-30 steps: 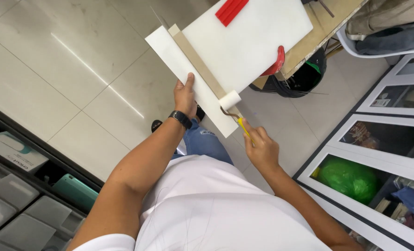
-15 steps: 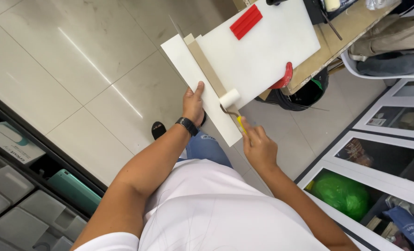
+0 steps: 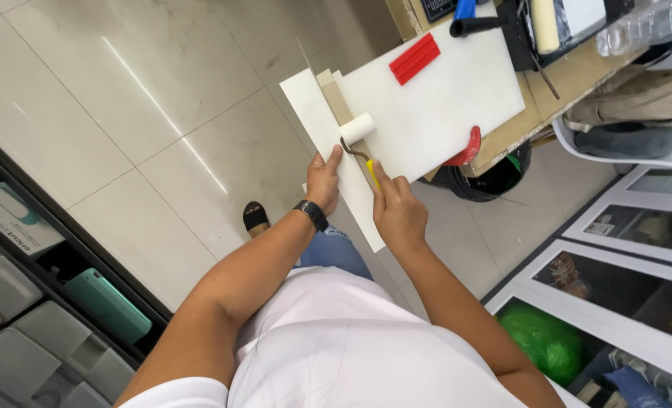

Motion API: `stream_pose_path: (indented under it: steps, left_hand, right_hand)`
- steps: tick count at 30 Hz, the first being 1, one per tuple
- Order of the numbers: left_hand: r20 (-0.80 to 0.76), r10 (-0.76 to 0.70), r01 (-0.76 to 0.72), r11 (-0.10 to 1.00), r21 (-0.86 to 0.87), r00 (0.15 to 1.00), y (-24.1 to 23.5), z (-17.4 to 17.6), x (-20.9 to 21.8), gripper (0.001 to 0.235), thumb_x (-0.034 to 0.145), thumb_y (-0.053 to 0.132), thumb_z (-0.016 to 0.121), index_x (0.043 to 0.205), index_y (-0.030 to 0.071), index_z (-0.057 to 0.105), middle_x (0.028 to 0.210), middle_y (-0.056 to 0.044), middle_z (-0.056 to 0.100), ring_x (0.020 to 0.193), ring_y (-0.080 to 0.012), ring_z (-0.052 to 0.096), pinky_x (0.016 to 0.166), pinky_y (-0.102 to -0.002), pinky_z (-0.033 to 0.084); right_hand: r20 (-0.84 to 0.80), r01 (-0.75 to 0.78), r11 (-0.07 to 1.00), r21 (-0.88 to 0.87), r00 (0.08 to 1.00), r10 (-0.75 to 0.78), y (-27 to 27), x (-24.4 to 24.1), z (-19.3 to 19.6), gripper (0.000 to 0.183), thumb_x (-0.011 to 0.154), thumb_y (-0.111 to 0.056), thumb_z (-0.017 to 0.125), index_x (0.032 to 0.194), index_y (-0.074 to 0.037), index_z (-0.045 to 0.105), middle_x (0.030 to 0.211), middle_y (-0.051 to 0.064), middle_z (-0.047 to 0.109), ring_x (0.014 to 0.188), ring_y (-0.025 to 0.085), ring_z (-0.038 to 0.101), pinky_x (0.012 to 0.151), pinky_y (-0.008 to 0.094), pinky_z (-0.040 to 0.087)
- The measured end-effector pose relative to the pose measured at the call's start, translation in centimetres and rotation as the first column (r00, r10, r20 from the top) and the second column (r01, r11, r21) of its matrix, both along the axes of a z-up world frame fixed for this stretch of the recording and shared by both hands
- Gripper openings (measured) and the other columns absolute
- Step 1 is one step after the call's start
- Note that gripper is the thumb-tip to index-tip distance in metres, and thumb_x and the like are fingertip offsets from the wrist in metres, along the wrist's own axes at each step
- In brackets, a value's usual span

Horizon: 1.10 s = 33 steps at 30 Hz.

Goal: The person is preparing white material strips by applying red adhesive labels using a squeegee and applying a substance to the edges of white boards with a small roller.

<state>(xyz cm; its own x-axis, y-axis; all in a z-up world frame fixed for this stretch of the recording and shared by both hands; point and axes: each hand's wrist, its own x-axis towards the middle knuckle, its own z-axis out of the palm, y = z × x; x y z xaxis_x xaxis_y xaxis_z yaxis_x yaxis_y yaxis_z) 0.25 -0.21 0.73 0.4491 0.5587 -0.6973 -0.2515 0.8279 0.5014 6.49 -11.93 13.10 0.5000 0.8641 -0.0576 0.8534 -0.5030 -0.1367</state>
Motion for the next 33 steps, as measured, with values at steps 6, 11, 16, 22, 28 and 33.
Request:
stream_pose_path:
  steps: [6, 11, 16, 22, 28, 33]
  left_hand:
    - [0.007, -0.014, 0.014, 1.000, 0.019, 1.000, 0.2, -0.9, 0.0, 0.023, 0.102, 0.039, 0.067, 0.110, 0.017, 0.067, 0.099, -0.007, 0.080, 0.086, -0.0181, 0.078, 0.078, -0.034, 0.065]
    - [0.004, -0.034, 0.034, 0.999, 0.034, 0.999, -0.2, -2.4, 0.3, 0.026, 0.102, 0.041, 0.066, 0.111, 0.016, 0.067, 0.103, -0.008, 0.079, 0.089, -0.0183, 0.077, 0.081, -0.035, 0.064]
    - [0.009, -0.038, 0.038, 0.997, 0.069, 0.999, -0.5, -2.1, 0.4, 0.027, 0.103, 0.040, 0.065, 0.114, 0.016, 0.067, 0.104, -0.009, 0.079, 0.091, -0.0201, 0.077, 0.081, -0.038, 0.064]
    - [0.004, -0.021, 0.021, 1.000, 0.014, 1.000, -0.4, -2.7, 0.3, 0.028, 0.103, 0.039, 0.066, 0.115, 0.014, 0.067, 0.105, -0.006, 0.078, 0.092, -0.0181, 0.075, 0.084, -0.036, 0.062]
    - [-0.010, -0.054, 0.054, 0.997, 0.046, 0.999, 0.1, -1.4, 0.2, 0.027, 0.103, 0.041, 0.064, 0.113, 0.016, 0.067, 0.106, -0.009, 0.079, 0.092, -0.0196, 0.077, 0.083, -0.036, 0.064]
    - [-0.039, -0.083, 0.085, 0.995, 0.050, 0.996, 0.6, 0.0, 0.0, 0.029, 0.103, 0.043, 0.064, 0.114, 0.016, 0.067, 0.105, -0.006, 0.078, 0.093, -0.0183, 0.075, 0.084, -0.036, 0.063]
  right_hand:
    - [0.058, -0.093, 0.991, 0.097, 0.994, 0.087, 9.8, 1.4, -2.8, 0.047, 0.102, -0.021, 0.062, 0.148, -0.023, 0.057, 0.091, 0.005, 0.061, 0.074, 0.030, 0.074, 0.059, 0.046, 0.062]
    - [0.003, -0.057, 0.996, 0.074, 0.998, 0.057, 6.3, 0.7, -0.3, 0.047, 0.101, -0.019, 0.063, 0.148, -0.020, 0.060, 0.090, 0.008, 0.062, 0.077, 0.032, 0.074, 0.062, 0.047, 0.061]
    - [0.029, -0.069, 0.992, 0.110, 0.997, 0.066, 9.0, 1.5, -2.3, 0.047, 0.100, -0.020, 0.065, 0.147, -0.022, 0.059, 0.092, 0.006, 0.061, 0.082, 0.032, 0.074, 0.063, 0.047, 0.061]
    - [0.003, -0.072, 0.994, 0.079, 0.997, 0.072, 7.4, 0.9, -1.3, 0.045, 0.102, -0.020, 0.062, 0.147, -0.021, 0.060, 0.091, 0.006, 0.061, 0.077, 0.030, 0.074, 0.065, 0.046, 0.062]
    - [0.094, -0.108, 0.984, 0.142, 0.991, 0.095, 10.5, 2.8, -2.1, 0.046, 0.101, -0.024, 0.065, 0.146, -0.025, 0.059, 0.092, 0.005, 0.061, 0.077, 0.030, 0.074, 0.063, 0.048, 0.062]
    - [0.064, -0.088, 0.979, 0.184, 0.995, 0.077, 9.8, 2.4, -1.2, 0.046, 0.099, -0.021, 0.067, 0.145, -0.022, 0.061, 0.093, 0.007, 0.062, 0.078, 0.035, 0.073, 0.062, 0.051, 0.061]
